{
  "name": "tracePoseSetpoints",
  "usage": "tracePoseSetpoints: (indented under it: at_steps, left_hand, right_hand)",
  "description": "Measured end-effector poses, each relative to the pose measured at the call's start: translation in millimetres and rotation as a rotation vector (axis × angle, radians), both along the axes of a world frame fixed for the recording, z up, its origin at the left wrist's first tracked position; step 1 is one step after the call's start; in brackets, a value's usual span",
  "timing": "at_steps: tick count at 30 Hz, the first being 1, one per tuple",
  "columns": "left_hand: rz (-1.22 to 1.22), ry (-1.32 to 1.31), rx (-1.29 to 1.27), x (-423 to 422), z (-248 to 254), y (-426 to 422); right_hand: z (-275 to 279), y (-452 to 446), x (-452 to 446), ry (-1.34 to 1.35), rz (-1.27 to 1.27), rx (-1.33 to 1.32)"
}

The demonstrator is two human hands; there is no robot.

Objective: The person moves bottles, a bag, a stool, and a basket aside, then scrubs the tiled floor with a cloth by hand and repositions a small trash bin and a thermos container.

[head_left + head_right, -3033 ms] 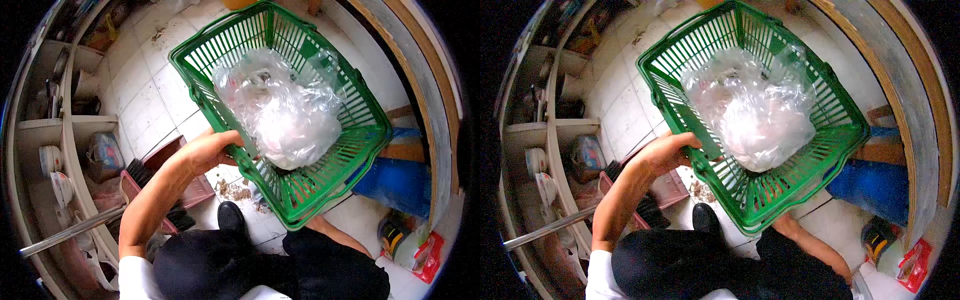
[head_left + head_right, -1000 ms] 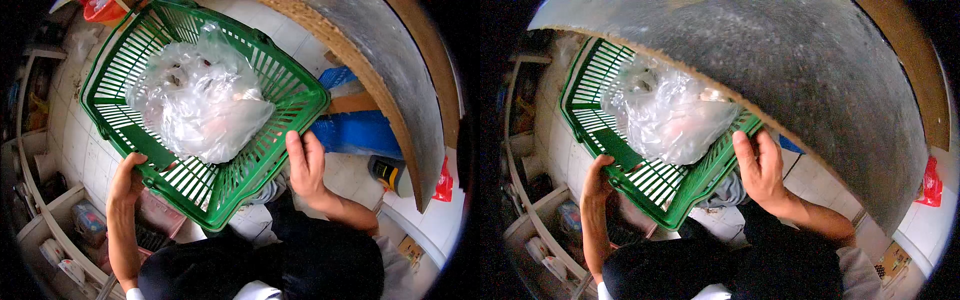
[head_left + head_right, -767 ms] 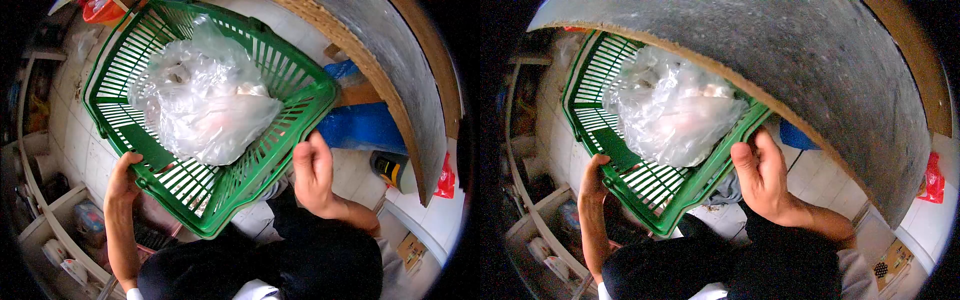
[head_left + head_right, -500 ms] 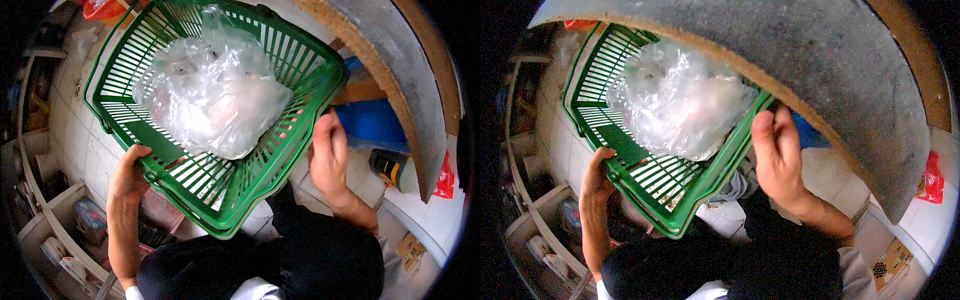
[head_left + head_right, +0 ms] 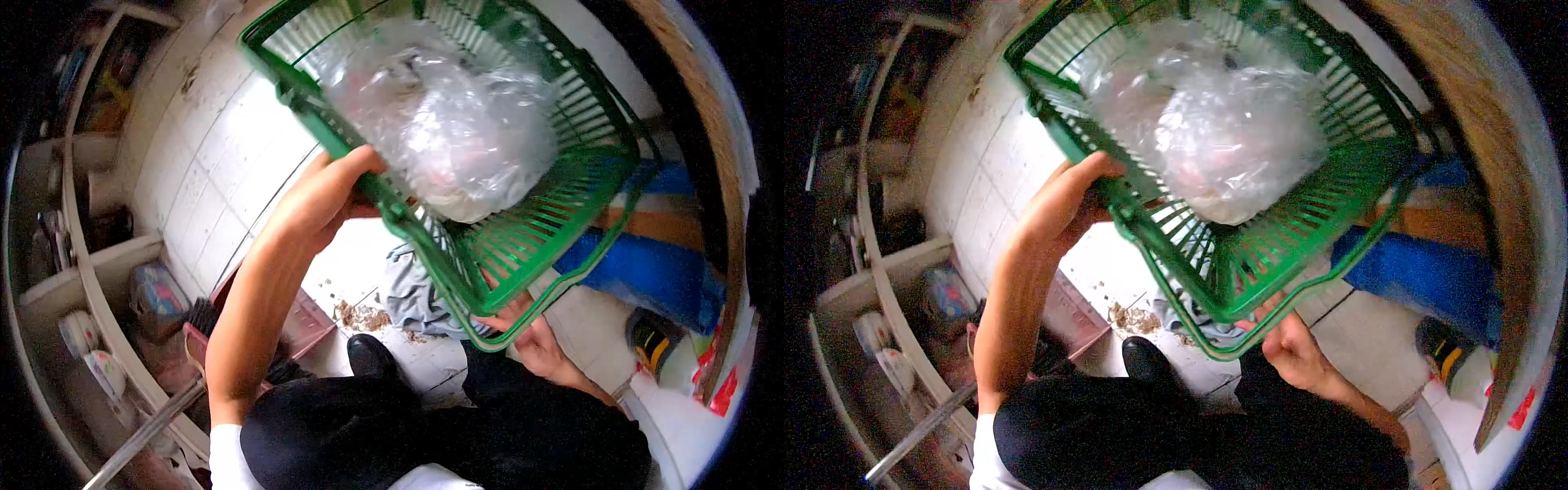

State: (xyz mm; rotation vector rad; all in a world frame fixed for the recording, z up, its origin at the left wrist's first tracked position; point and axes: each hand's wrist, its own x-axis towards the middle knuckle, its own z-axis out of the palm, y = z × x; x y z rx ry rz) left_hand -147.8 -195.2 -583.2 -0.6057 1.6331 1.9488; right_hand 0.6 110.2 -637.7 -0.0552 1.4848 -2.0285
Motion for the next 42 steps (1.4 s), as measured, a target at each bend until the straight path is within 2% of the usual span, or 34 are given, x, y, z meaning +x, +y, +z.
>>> tracePoseSetpoints:
  at_steps: [1,6,8,9,12,13,14,16,17,18,20,21,22,27,30,34,36,39,42]
  left_hand:
    - [-0.025,-0.023,-0.077,-14,8,0]
    - [-0.002,-0.097,0.11,-69,-32,-3]
    - [0.018,-0.067,0.052,-71,-34,2]
    - [0.02,-0.058,0.054,-65,-29,4]
    - [0.04,-0.076,0.057,-52,-28,16]
    - [0.099,-0.083,0.099,-43,-31,16]
    - [0.159,-0.087,0.025,-35,-26,21]
    - [0.137,-0.086,0.152,-28,-31,16]
    - [0.09,-0.055,0.107,-33,-24,19]
    - [0.054,-0.096,0.177,-40,-34,18]
    - [0.11,-0.085,0.226,-40,-26,38]
    - [0.131,-0.059,0.233,-35,-23,50]
    - [0.154,-0.053,0.237,-80,-28,69]
    - [0.108,-0.091,0.194,-117,-47,85]
    - [0.12,-0.096,0.107,-136,-39,93]
    - [0.009,-0.002,0.223,-172,-26,114]
    - [0.074,-0.066,0.173,-179,-37,129]
    - [-0.035,-0.049,0.142,-194,-44,129]
    - [-0.111,-0.05,0.148,-195,-48,125]
  right_hand:
    - [-3,-7,-7,0.005,-0.018,-0.042]
    - [2,-19,-62,-0.016,-0.119,-0.025]
    - [12,-20,-72,-0.091,-0.251,-0.022]
    - [9,-18,-71,-0.084,-0.308,0.077]
    - [20,-14,-84,-0.206,-0.374,0.137]
    - [29,-13,-83,-0.226,-0.306,0.277]
    - [25,-24,-81,-0.18,-0.332,0.274]
    - [29,-13,-77,-0.1,-0.267,0.345]
    - [35,-11,-80,-0.134,-0.258,0.327]
    - [34,-6,-85,-0.059,-0.25,0.28]
    - [40,4,-92,-0.148,-0.421,0.168]
    - [40,10,-88,-0.104,-0.429,0.182]
    - [31,26,-134,-0.08,-0.434,0.199]
    - [33,16,-114,0.006,-0.405,0.094]
    - [5,30,-107,0.138,-0.336,-0.016]
    - [-3,27,-135,0.305,-0.496,0.024]
    - [-7,33,-141,0.248,-0.515,0.102]
    - [-17,22,-129,0.049,-0.478,0.228]
    - [-22,6,-117,-0.026,-0.308,0.185]
